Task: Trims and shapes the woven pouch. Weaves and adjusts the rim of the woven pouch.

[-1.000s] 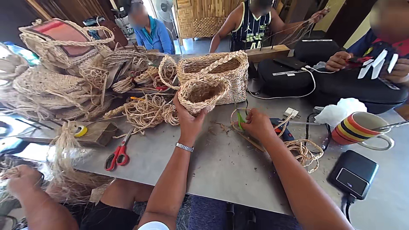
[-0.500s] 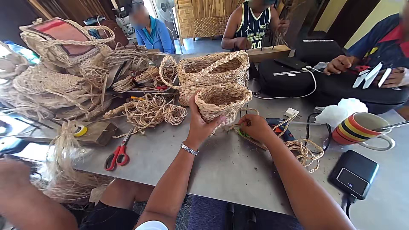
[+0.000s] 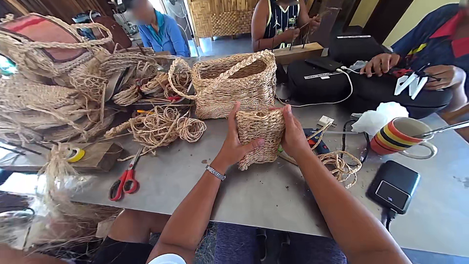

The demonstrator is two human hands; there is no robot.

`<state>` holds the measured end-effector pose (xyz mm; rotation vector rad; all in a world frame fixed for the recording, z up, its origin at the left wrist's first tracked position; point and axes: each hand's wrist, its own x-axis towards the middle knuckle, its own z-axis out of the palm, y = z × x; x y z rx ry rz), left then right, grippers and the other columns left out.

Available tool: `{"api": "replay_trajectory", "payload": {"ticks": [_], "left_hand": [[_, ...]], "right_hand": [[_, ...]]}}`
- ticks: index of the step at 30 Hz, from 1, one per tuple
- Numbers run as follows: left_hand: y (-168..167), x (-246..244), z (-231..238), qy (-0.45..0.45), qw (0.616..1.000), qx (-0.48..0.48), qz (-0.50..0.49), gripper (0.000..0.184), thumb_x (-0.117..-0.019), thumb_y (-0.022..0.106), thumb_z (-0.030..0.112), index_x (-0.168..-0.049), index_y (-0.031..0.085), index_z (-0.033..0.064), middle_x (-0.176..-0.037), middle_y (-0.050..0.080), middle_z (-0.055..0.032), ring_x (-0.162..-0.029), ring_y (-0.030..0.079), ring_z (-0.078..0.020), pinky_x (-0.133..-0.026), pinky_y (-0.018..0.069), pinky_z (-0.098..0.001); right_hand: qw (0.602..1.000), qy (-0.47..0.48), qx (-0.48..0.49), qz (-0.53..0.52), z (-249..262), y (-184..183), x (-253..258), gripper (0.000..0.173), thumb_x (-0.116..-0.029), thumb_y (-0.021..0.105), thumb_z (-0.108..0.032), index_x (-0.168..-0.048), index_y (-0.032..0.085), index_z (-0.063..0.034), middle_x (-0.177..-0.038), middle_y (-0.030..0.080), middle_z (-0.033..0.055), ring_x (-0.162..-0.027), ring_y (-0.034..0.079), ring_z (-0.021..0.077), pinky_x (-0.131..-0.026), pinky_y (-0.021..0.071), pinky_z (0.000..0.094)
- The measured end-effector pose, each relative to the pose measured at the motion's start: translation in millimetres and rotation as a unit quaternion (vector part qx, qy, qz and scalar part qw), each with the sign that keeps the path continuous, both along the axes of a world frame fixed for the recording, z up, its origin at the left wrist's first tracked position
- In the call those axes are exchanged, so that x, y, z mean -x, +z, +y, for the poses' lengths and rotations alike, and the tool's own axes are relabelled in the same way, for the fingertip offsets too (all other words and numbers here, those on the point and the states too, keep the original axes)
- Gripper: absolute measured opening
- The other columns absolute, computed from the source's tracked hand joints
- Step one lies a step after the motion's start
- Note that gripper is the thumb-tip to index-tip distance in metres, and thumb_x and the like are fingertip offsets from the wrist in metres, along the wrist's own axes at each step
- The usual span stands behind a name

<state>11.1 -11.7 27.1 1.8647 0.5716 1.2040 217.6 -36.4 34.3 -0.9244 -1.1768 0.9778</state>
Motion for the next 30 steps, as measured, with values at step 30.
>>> {"api": "replay_trajectory", "payload": {"ticks": [30], "left_hand": [[-13,-7,-6,0.081,0.977,0.196,0.012,0.065,-0.1014,0.039,0.066,-0.149,0.047,0.0225,-0.129,0.067,-0.0034,-0.114,0.066,-0.0145,-0.097,0.0569,-0.0411]], "right_hand": [[0.964,-0.146,-0.104,-0.194,-8,-7,22,0.055,-0.1076,0.043,-0.052,-0.127,0.062,-0.0045,-0.092,0.071,0.0023,-0.084,0.07,0.0067,-0.078,0.0611,0.0326]]}}
